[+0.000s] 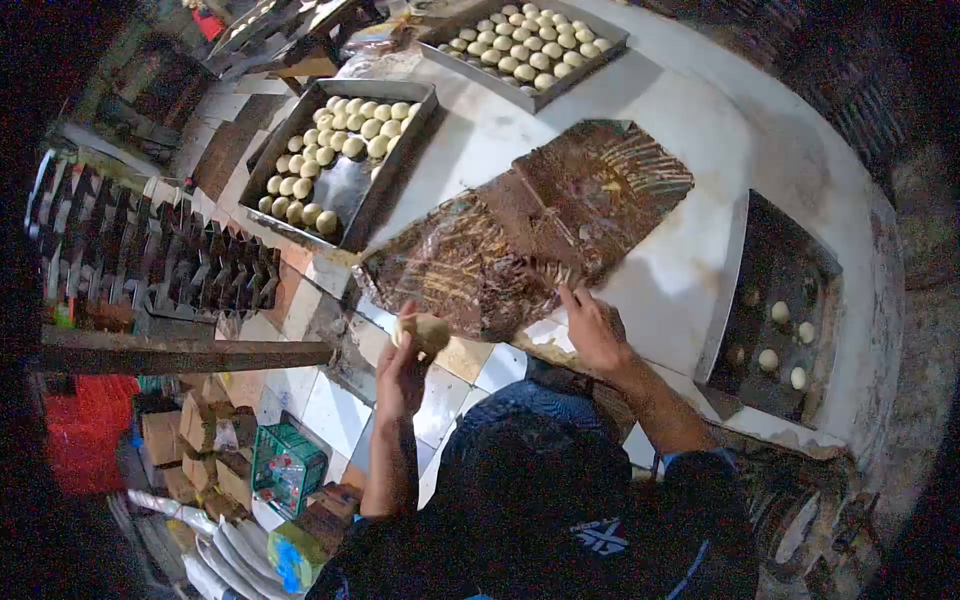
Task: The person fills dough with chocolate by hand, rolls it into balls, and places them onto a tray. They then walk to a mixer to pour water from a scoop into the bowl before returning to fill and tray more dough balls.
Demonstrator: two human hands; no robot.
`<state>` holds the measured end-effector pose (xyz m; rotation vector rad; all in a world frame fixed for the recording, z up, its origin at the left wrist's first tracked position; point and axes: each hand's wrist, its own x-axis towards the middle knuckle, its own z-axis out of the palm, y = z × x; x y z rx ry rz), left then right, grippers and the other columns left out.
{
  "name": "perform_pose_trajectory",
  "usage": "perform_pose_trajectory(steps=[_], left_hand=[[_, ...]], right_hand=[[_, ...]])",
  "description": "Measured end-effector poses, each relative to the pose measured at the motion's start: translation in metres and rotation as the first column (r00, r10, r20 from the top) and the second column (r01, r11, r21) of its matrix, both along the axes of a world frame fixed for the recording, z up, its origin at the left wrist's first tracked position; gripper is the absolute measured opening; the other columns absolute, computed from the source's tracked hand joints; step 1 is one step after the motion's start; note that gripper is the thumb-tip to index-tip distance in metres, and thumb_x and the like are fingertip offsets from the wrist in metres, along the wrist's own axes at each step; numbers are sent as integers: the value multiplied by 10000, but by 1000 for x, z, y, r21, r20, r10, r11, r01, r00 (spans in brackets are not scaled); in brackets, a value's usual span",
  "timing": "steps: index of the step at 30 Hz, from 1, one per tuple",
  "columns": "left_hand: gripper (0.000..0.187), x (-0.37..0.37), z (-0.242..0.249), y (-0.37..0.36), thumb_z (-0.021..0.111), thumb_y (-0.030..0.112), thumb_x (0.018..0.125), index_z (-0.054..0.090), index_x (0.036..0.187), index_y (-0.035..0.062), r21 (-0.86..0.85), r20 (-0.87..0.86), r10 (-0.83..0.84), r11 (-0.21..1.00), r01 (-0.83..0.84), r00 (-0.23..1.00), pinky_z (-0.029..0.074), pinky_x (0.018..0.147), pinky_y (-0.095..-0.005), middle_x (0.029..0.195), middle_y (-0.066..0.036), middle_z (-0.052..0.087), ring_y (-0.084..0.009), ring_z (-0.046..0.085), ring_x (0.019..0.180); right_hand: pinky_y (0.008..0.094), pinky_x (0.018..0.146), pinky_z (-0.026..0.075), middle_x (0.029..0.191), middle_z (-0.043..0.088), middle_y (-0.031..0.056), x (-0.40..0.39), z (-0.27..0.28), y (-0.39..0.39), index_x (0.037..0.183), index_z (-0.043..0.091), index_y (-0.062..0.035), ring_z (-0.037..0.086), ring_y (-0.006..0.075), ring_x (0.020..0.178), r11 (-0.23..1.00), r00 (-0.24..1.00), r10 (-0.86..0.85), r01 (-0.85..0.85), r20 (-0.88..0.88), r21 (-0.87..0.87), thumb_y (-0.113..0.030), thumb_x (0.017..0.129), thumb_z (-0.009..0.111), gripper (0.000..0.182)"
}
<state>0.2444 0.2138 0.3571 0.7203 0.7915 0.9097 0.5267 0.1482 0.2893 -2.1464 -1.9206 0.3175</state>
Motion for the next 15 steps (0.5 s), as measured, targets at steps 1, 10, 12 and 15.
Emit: perform_pose_trajectory(steps=[1, 10, 12, 15], left_hand=[[531, 2, -4, 6, 472, 244, 966, 301, 1422, 32, 32, -11, 7, 999, -7, 1000, 396, 998, -387, 1289, -155, 496, -248, 499, 1176], [378, 50, -30, 19, 515, 213, 932, 516, 1213, -41, -70, -67, 163, 983, -167, 984, 452, 944, -395, 1195, -164, 569, -272, 567, 1093], [305, 64, -40, 20, 532, 228, 939, 556, 1132, -7, -184, -55, 158, 969, -165, 986, 484, 856, -307, 1060, -108, 616, -188, 608, 965], [336, 90, -38, 21, 517, 276, 942, 558, 1141, 9, -345, 29, 43, 938, -30, 999, 484, 831, -299, 1060, -85, 616, -186, 599, 969]], right_hand=[[451, 700, 509, 1071, 533, 221, 3, 6, 4, 1248, 478, 0, 605, 385, 849, 999, 999, -16, 17, -28, 49, 18, 769, 485, 480], [315, 574, 444, 646, 618, 122, 59, 0, 31, 861, 687, -48, 577, 227, 586, 941, 660, 84, -299, -746, -158, -227, 904, 543, 234], [322, 585, 458, 684, 635, 131, 51, -7, 24, 903, 682, -32, 597, 221, 605, 962, 603, 57, -245, -796, -117, -227, 902, 556, 232], [360, 631, 513, 790, 653, 171, 27, 11, 18, 1042, 631, 55, 649, 264, 684, 953, 667, 282, -113, -690, 280, -139, 883, 568, 259]])
